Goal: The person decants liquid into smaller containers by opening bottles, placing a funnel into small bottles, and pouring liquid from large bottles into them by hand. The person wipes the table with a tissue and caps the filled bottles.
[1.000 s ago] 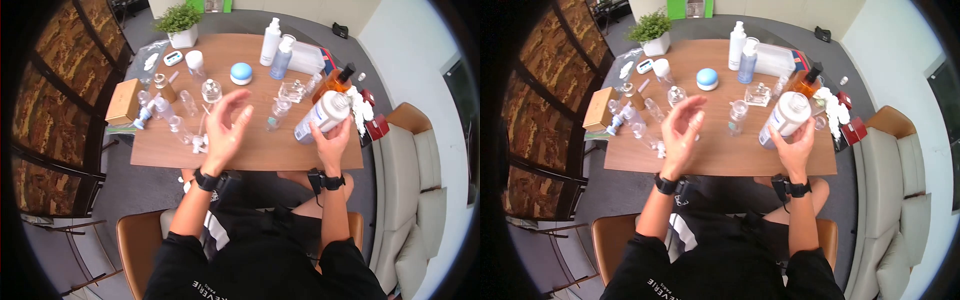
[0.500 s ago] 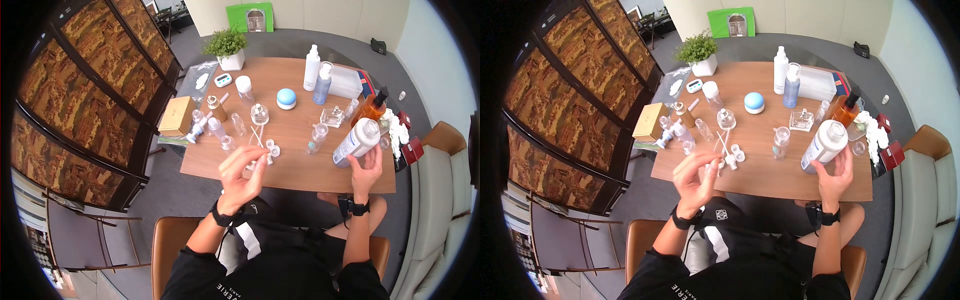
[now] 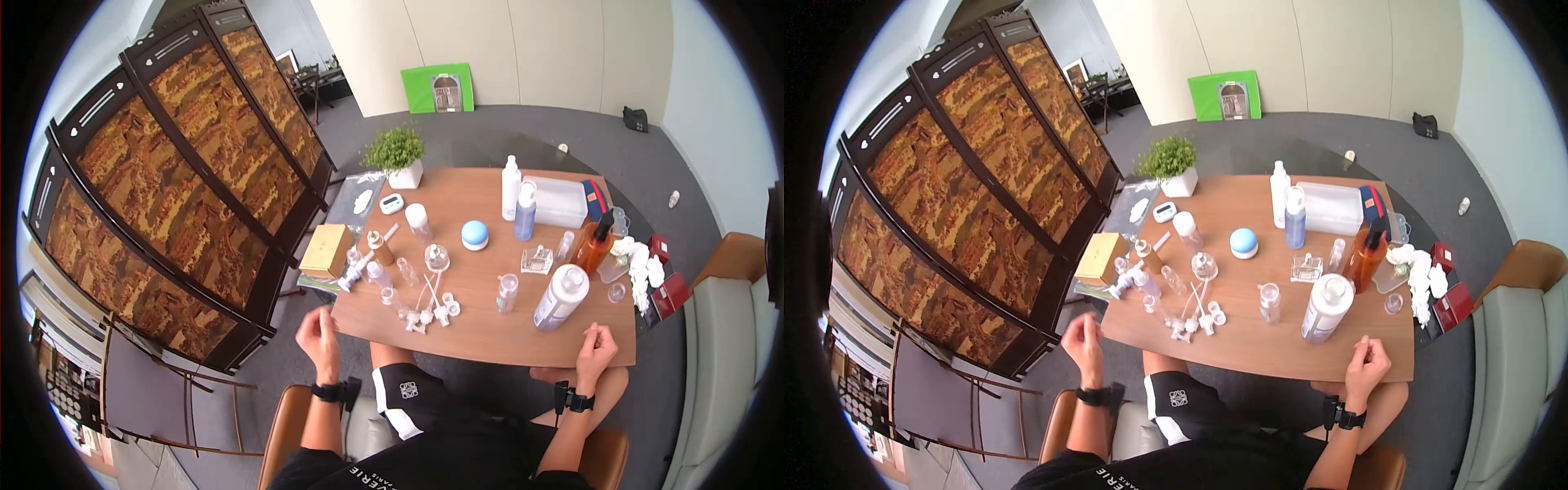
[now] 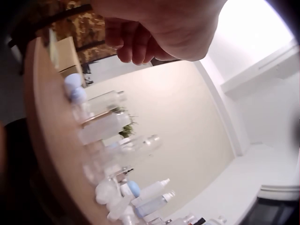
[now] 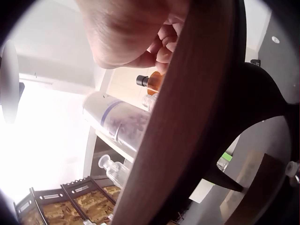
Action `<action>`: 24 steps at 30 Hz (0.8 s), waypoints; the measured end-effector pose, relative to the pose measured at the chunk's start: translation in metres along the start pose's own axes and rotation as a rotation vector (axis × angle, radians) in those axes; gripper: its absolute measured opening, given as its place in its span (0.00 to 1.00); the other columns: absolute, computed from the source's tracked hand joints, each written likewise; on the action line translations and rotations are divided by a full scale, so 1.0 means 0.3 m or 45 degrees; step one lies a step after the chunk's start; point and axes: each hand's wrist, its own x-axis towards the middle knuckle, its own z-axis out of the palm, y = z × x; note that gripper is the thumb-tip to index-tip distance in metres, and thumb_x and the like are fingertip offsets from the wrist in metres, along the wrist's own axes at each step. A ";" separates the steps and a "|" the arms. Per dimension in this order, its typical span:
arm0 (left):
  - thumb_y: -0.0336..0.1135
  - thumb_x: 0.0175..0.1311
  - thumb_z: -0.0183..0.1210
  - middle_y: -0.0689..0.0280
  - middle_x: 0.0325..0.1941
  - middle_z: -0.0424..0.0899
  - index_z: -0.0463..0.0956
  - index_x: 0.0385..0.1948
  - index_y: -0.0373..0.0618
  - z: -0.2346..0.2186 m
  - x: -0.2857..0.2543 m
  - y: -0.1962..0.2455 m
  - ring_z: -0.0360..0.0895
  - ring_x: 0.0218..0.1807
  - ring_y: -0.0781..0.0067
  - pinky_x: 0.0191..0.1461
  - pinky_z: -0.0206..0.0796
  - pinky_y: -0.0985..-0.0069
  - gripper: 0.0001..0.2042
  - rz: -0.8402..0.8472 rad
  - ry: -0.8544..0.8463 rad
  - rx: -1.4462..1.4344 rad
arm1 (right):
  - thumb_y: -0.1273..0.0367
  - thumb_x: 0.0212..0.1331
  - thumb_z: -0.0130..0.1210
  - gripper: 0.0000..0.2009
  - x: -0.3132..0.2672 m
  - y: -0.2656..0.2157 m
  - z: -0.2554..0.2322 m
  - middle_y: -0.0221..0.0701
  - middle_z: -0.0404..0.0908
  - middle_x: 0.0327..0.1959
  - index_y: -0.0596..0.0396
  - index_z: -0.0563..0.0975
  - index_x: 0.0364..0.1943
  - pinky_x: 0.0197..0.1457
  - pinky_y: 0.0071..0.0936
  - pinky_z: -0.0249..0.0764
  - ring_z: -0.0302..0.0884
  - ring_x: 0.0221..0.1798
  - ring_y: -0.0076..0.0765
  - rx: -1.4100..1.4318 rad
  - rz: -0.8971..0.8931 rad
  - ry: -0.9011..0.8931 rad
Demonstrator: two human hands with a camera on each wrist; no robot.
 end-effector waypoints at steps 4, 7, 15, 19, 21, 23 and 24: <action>0.33 0.77 0.61 0.70 0.24 0.81 0.85 0.38 0.35 0.021 -0.208 -0.157 0.74 0.24 0.85 0.28 0.64 0.85 0.10 -0.289 0.018 -0.158 | 0.74 0.70 0.58 0.13 0.000 -0.087 0.041 0.31 0.70 0.16 0.61 0.74 0.25 0.22 0.31 0.58 0.63 0.16 0.26 -0.212 -0.232 -0.027; 0.32 0.77 0.60 0.69 0.25 0.82 0.85 0.39 0.32 0.058 -0.274 -0.103 0.77 0.26 0.84 0.29 0.68 0.84 0.11 -0.242 -0.053 0.008 | 0.76 0.67 0.59 0.13 -0.009 -0.086 0.038 0.39 0.70 0.18 0.60 0.71 0.23 0.23 0.40 0.62 0.69 0.17 0.44 -0.293 -0.279 -0.134; 0.27 0.76 0.59 0.65 0.26 0.82 0.84 0.38 0.31 0.204 -0.347 0.116 0.77 0.27 0.81 0.33 0.68 0.82 0.08 0.043 -0.284 0.015 | 0.75 0.65 0.60 0.11 -0.007 -0.106 0.032 0.40 0.73 0.19 0.57 0.74 0.24 0.26 0.45 0.67 0.73 0.22 0.52 -0.371 -0.376 -0.169; 0.26 0.76 0.58 0.64 0.29 0.83 0.84 0.38 0.32 0.345 -0.391 0.190 0.79 0.30 0.79 0.34 0.68 0.81 0.07 0.111 -0.457 -0.064 | 0.76 0.66 0.62 0.06 -0.006 -0.134 0.023 0.38 0.78 0.22 0.61 0.80 0.30 0.27 0.33 0.72 0.78 0.22 0.37 -0.238 -0.221 -0.068; 0.26 0.72 0.62 0.62 0.28 0.83 0.85 0.37 0.33 0.416 -0.432 0.188 0.78 0.28 0.74 0.32 0.67 0.77 0.06 0.046 -0.576 -0.204 | 0.75 0.67 0.63 0.03 0.009 -0.083 0.027 0.35 0.81 0.25 0.61 0.82 0.38 0.30 0.28 0.76 0.81 0.26 0.29 -0.021 -0.069 -0.040; 0.26 0.72 0.62 0.62 0.28 0.83 0.85 0.36 0.34 0.462 -0.466 0.189 0.78 0.27 0.74 0.32 0.67 0.76 0.05 0.067 -0.694 -0.221 | 0.73 0.65 0.65 0.08 0.058 -0.125 -0.001 0.35 0.83 0.33 0.60 0.82 0.46 0.33 0.28 0.78 0.83 0.30 0.29 -0.026 -0.021 -0.143; 0.26 0.71 0.62 0.62 0.26 0.83 0.85 0.35 0.34 0.490 -0.477 0.184 0.78 0.26 0.74 0.31 0.66 0.76 0.05 0.067 -0.728 -0.230 | 0.73 0.64 0.67 0.12 0.097 -0.186 -0.023 0.37 0.85 0.39 0.59 0.82 0.50 0.35 0.30 0.79 0.84 0.32 0.32 -0.096 -0.028 -0.231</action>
